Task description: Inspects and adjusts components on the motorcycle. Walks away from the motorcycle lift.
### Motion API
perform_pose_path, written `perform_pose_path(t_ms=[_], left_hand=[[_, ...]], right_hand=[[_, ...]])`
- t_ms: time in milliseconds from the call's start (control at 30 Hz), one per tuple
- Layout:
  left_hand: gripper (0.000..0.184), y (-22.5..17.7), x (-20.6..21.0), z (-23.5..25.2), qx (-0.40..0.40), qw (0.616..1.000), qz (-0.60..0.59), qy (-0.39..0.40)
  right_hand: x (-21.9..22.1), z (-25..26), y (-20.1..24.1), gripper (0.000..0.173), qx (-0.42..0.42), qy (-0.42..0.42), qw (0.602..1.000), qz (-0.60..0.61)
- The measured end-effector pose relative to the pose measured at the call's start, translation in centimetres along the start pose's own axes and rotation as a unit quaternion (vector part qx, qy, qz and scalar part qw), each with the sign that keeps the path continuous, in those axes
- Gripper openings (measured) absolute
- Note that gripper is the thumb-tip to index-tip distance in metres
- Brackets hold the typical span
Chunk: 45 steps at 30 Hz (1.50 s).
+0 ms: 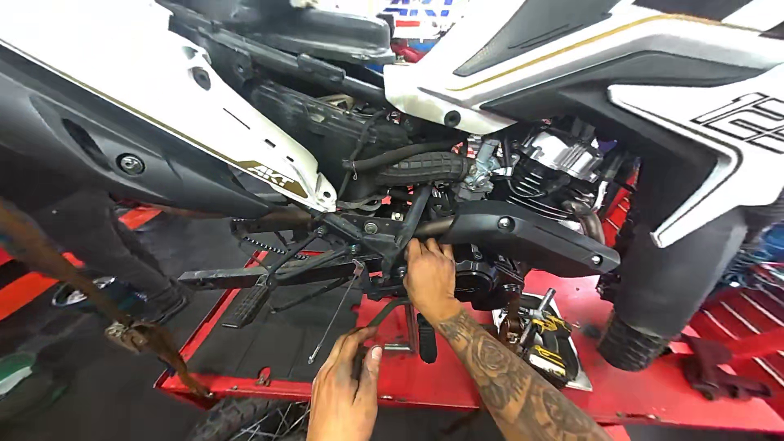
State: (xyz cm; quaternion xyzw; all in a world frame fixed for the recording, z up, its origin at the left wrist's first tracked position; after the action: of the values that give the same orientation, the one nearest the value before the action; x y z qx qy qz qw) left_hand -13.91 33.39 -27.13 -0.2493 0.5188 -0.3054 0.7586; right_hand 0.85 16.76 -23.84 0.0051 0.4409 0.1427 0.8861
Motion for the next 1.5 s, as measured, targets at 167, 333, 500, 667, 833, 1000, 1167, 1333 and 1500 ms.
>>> perform_pose_path(t_ms=[167,333,500,667,833,1000,1167,1333,1500], left_hand=[[0.047,-0.1,0.1,-0.3,-0.001,1.0,-0.026,-0.007],[0.045,0.3,0.1,-1.4,-0.004,0.999,-0.037,-0.006],[0.052,0.8,0.6,-2.6,-0.008,0.993,-0.116,0.012],[0.051,1.1,0.8,-2.4,0.004,0.992,-0.122,0.0],[0.052,1.1,0.5,-2.5,0.021,0.992,-0.127,0.019],[0.043,0.4,0.5,-2.3,0.033,0.984,-0.172,0.032],[0.047,0.2,1.0,-2.1,0.036,0.979,-0.191,0.055],[0.055,0.4,1.3,-2.0,0.056,0.977,-0.198,0.058],[0.053,0.5,1.4,-2.0,0.064,0.976,-0.198,0.056]], right_hand=[[0.2,-0.5,0.0,0.023,0.01,-0.047,0.999,-0.009],[0.9,-0.3,0.1,0.02,0.024,0.014,0.998,-0.059],[1.1,0.0,0.2,0.023,0.032,0.028,0.995,-0.09],[1.3,-0.1,0.3,0.03,0.037,0.027,0.994,-0.104],[1.1,-0.5,0.8,0.028,0.036,0.0,0.999,-0.04],[0.5,0.1,0.8,0.025,0.066,0.001,0.998,-0.013],[0.2,-0.1,0.4,0.02,0.053,0.015,0.998,-0.006],[0.5,-0.4,0.1,0.032,0.052,0.059,0.997,-0.011],[0.8,-0.2,0.3,0.028,0.062,0.011,0.998,-0.002]])
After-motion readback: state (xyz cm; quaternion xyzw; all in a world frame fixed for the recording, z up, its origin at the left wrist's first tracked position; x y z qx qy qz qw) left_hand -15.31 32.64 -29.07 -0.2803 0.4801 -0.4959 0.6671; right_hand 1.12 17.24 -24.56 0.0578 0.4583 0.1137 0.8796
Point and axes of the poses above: each hand's wrist, its own z-axis towards the middle knuckle, its own x-axis out of the palm, y = z × x, the point moved 5 cm from there along z, towards the middle knuckle, and after that the axes turned 4 degrees about z, right-handed, at the moved point
